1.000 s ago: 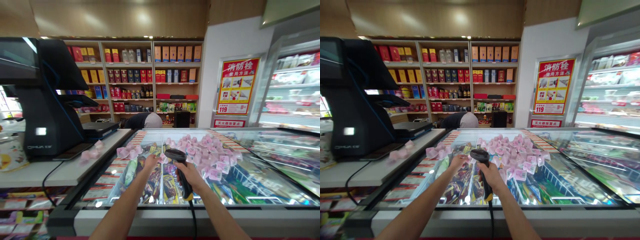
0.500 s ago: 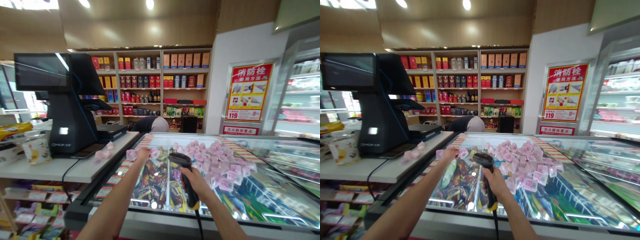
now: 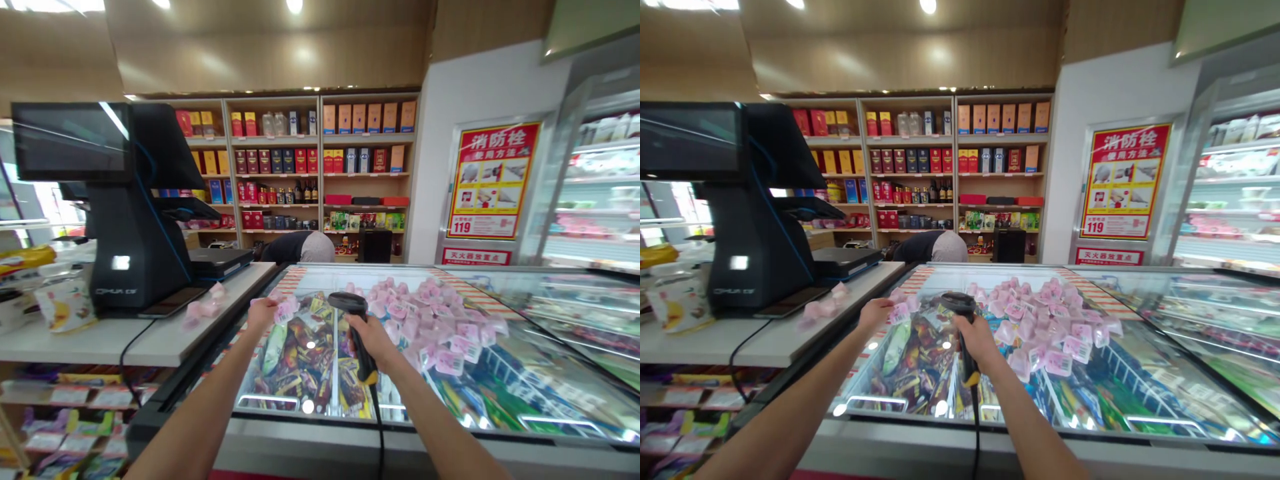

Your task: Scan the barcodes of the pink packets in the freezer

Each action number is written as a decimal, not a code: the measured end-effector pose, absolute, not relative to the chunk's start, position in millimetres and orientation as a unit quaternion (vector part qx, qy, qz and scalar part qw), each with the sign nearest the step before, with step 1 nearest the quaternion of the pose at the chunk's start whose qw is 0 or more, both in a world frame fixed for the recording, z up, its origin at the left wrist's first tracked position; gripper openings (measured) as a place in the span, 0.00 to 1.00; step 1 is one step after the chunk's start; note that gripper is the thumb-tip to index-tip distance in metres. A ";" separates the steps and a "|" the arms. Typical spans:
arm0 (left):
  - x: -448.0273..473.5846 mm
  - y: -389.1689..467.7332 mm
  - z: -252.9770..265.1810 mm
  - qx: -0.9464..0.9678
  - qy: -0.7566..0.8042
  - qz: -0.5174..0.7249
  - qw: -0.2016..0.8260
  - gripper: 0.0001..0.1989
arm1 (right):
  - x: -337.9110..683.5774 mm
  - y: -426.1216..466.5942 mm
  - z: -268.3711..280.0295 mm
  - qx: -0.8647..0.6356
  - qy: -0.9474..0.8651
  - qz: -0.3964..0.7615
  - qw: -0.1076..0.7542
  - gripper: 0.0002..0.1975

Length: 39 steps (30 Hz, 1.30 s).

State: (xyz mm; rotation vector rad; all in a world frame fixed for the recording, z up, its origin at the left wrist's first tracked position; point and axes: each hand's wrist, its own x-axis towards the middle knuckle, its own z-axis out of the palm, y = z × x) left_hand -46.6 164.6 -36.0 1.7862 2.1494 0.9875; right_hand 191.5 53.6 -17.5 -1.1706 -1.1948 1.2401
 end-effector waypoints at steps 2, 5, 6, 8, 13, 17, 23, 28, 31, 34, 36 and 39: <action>-45.6 162.3 -35.3 0.614 0.726 0.297 0.090 0.14 | 197.3 61.3 -15.8 -0.488 -0.477 0.511 0.523 0.10; -34.8 157.0 -34.8 0.644 0.715 0.262 0.081 0.12 | 213.2 69.7 -12.3 -0.499 -0.463 0.494 0.540 0.11; -28.9 154.5 -34.8 0.652 0.710 0.256 0.075 0.12 | 220.9 71.8 -11.3 -0.505 -0.457 0.487 0.547 0.11; -13.8 148.3 -35.0 0.663 0.702 0.253 0.062 0.10 | 239.6 75.2 -10.1 -0.521 -0.434 0.465 0.569 0.11; 47.0 133.5 -40.5 0.698 0.660 0.270 0.064 0.15 | 288.9 81.2 -14.8 -0.544 -0.384 0.413 0.622 0.10; 112.3 126.6 -50.2 0.748 0.594 0.269 0.124 0.16 | 312.8 82.9 -23.0 -0.537 -0.367 0.407 0.641 0.11; 186.4 127.6 -60.0 0.794 0.474 0.294 0.242 0.18 | 317.8 75.1 -25.6 -0.529 -0.372 0.409 0.644 0.12; 191.5 139.8 -67.8 0.722 0.475 0.337 0.375 0.13 | 311.6 66.7 -21.9 -0.524 -0.376 0.427 0.634 0.11; 163.5 153.3 -64.7 0.623 0.495 0.394 0.459 0.15 | 301.8 65.8 -21.7 -0.506 -0.396 0.440 0.627 0.11; 118.5 166.3 -55.0 0.517 0.495 0.463 0.522 0.15 | 280.6 64.8 -21.1 -0.492 -0.434 0.464 0.596 0.12; 86.7 171.2 -48.2 0.456 0.490 0.505 0.545 0.15 | 260.7 61.8 -19.4 -0.477 -0.462 0.491 0.564 0.13; 47.3 172.1 -41.9 0.392 0.474 0.553 0.561 0.15 | 229.1 54.6 -15.7 -0.448 -0.491 0.530 0.526 0.13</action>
